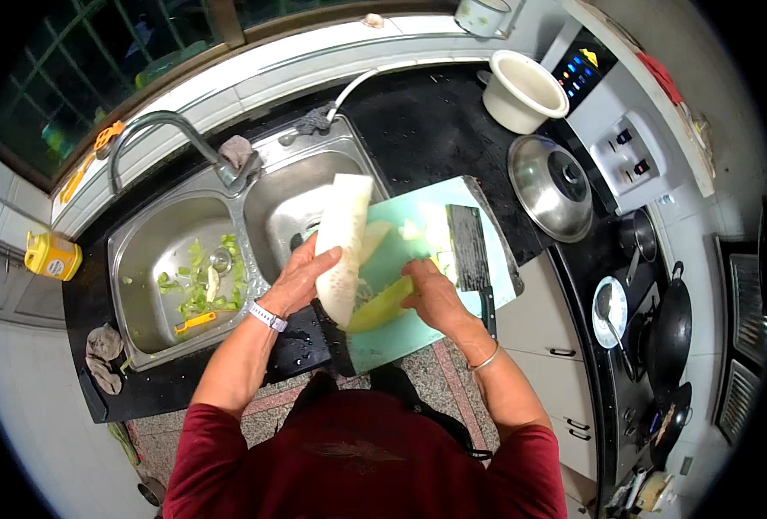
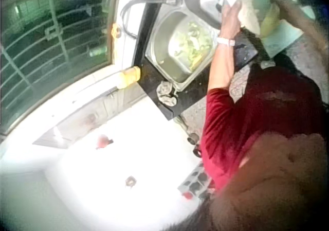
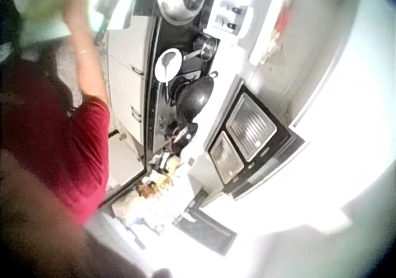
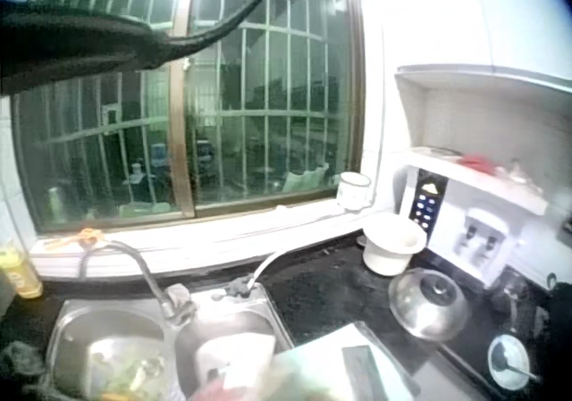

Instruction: The person takes a bowl of meat from the refrigerator, puts the meat into a wok with a spatula, washes a large squash in a sink, and then slices the squash on a cutting board using a cleaver.

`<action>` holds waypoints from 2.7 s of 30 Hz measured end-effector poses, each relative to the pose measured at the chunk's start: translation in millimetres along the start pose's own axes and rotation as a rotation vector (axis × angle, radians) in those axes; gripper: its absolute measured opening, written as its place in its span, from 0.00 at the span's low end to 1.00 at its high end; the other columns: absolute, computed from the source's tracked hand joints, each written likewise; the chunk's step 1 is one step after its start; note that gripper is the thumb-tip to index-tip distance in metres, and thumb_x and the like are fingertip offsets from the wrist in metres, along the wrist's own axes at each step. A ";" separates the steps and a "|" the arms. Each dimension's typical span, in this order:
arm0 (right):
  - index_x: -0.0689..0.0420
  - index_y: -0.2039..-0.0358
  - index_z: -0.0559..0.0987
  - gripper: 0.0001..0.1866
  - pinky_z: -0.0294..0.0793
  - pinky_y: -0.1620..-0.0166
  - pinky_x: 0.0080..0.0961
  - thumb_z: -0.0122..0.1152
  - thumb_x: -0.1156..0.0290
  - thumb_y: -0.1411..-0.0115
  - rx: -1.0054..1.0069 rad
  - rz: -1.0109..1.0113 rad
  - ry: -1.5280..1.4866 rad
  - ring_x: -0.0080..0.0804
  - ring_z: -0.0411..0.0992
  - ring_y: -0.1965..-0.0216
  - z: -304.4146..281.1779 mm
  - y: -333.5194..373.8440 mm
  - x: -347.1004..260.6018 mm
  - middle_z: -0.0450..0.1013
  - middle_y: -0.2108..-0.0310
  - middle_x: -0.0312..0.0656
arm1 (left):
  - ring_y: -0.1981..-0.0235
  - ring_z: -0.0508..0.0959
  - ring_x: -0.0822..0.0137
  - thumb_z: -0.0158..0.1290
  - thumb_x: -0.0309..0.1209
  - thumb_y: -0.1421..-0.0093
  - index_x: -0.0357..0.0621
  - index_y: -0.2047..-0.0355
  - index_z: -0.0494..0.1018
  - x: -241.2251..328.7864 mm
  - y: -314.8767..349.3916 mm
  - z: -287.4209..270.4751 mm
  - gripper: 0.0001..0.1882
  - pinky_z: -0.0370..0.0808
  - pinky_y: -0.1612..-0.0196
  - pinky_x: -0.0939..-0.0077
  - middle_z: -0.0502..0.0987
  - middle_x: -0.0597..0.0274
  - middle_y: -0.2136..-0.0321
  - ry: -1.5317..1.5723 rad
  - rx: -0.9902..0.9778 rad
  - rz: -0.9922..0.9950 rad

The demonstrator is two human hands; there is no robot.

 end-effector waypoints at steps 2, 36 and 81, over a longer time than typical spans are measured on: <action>0.59 0.54 0.72 0.25 0.73 0.59 0.37 0.71 0.79 0.53 0.074 -0.050 0.000 0.49 0.72 0.62 -4.1 -2.0 -0.2 0.70 0.64 0.50 | 0.45 0.73 0.62 0.51 0.42 0.33 0.46 0.33 0.54 7.2 7.2 -12.7 0.32 0.74 0.45 0.63 0.69 0.56 0.43 0.055 -0.051 0.050; 0.62 0.66 0.80 0.10 0.76 0.63 0.33 0.62 0.72 0.48 0.078 -0.617 -0.230 0.44 0.77 0.69 217.2 -130.7 -401.5 0.78 0.70 0.50 | 0.55 0.74 0.72 0.40 0.43 0.27 0.44 0.39 0.63 48.8 217.0 -220.4 0.23 0.74 0.53 0.75 0.73 0.62 0.53 0.390 0.781 0.676; 0.61 0.60 0.76 0.13 0.73 0.64 0.20 0.67 0.78 0.47 -0.288 -0.229 -0.675 0.19 0.72 0.68 255.8 -113.0 -363.4 0.75 0.69 0.34 | 0.57 0.73 0.67 0.41 0.46 0.30 0.35 0.49 0.70 44.4 180.6 -315.7 0.25 0.70 0.52 0.70 0.75 0.56 0.57 0.053 0.944 0.537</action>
Point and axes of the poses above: each hand's wrist, its own y-axis away from the middle knuckle, its own z-axis out of the palm, x = y × z, the point moved 5 cm from there along -y, towards the middle knuckle
